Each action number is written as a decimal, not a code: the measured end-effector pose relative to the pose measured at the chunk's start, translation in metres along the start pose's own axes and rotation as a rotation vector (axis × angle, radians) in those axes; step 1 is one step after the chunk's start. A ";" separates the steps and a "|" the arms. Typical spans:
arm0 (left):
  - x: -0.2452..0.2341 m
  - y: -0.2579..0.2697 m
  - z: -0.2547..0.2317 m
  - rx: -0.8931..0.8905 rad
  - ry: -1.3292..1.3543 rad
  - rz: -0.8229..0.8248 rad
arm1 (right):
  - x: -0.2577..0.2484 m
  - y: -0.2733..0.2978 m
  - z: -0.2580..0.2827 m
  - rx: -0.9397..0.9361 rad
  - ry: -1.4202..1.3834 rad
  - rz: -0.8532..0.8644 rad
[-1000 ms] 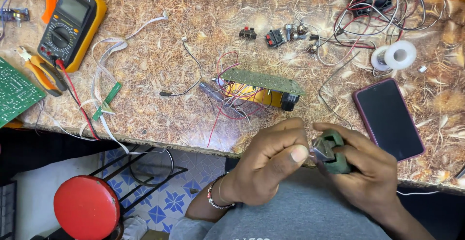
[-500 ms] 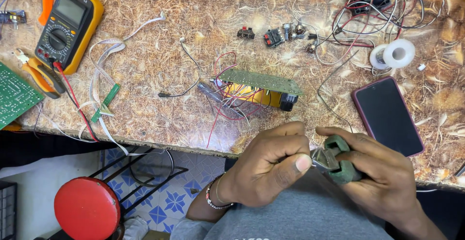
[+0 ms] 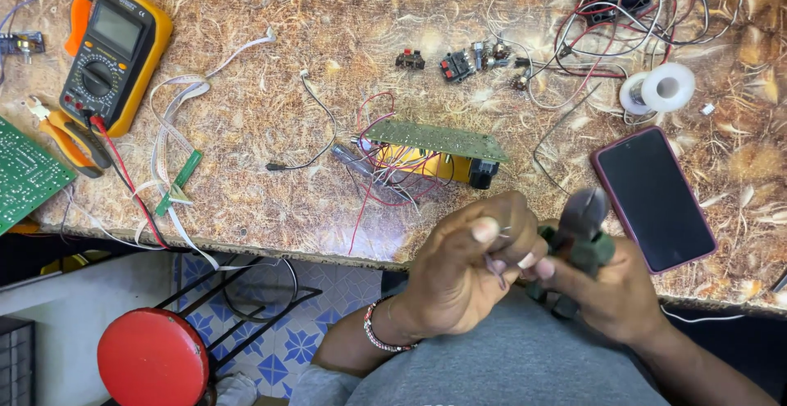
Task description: Soldering wires onto a circuit board and stripping wire insulation using diagonal cutters
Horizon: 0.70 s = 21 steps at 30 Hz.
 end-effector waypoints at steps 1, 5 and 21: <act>0.009 -0.001 -0.011 0.056 0.043 0.062 | -0.004 -0.004 -0.015 0.120 -0.093 -0.040; 0.003 -0.001 -0.035 0.386 -0.278 0.078 | -0.006 -0.011 -0.016 0.390 -0.084 -0.196; 0.005 0.006 -0.041 0.309 -1.283 0.224 | -0.006 -0.037 0.007 -0.155 0.643 -0.477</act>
Point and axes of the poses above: each hand's wrist, its own y-axis away from the middle knuckle, its own x-axis out of the palm, z = x × y, the point moved 5 cm from there along -y, towards the middle knuckle, and after that the axes turned 12 degrees about x, right-handed, at the moved point
